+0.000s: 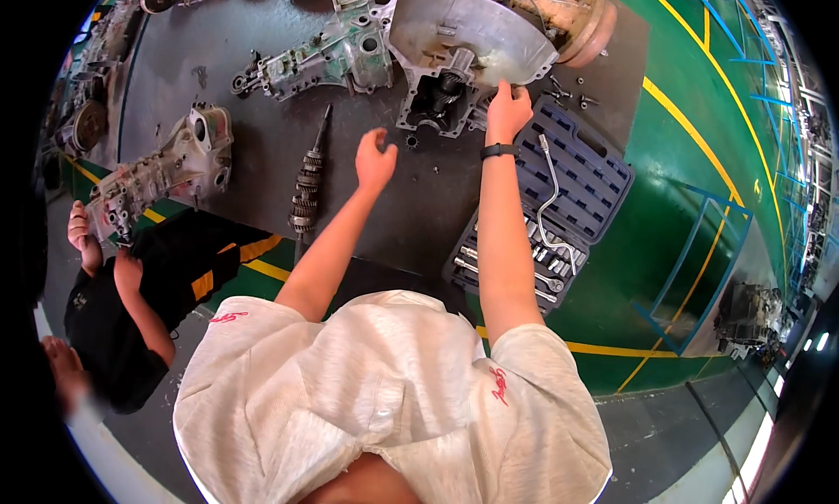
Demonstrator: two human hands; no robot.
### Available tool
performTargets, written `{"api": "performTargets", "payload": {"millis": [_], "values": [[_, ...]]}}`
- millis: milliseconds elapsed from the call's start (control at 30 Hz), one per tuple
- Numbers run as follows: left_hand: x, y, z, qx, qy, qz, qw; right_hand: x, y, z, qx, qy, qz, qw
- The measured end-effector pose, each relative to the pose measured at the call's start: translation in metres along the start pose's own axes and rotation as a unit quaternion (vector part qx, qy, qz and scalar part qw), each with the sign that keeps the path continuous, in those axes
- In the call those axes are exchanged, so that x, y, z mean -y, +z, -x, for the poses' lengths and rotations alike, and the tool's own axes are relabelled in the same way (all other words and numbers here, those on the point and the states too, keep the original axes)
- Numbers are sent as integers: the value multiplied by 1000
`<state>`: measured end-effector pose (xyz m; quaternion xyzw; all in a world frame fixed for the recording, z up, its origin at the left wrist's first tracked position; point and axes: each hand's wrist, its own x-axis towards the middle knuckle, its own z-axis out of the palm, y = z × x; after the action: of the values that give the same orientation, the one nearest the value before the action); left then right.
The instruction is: The person disassembles a transmission gear shaft by sliding gears and synchronizer components off the shaft onto the table, then reassembles the gears, synchronizer rings, and shaft back together by hand.
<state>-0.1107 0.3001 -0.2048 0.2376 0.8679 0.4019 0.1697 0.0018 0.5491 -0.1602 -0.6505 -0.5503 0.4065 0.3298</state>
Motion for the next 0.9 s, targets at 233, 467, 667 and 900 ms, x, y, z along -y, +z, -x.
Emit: {"api": "performTargets", "payload": {"millis": [233,467,667,900], "values": [[15,56,18,-47,-19,-99,994,-16,-46,77,0,-44,-105,994],[19,68,14,-97,24,-49,994,-67,-107,154,99,15,-39,994],[23,45,50,-44,-249,369,894,-71,-101,190,248,76,-21,965],[19,13,115,100,-311,863,387,-101,-85,237,338,122,-22,933]]}}
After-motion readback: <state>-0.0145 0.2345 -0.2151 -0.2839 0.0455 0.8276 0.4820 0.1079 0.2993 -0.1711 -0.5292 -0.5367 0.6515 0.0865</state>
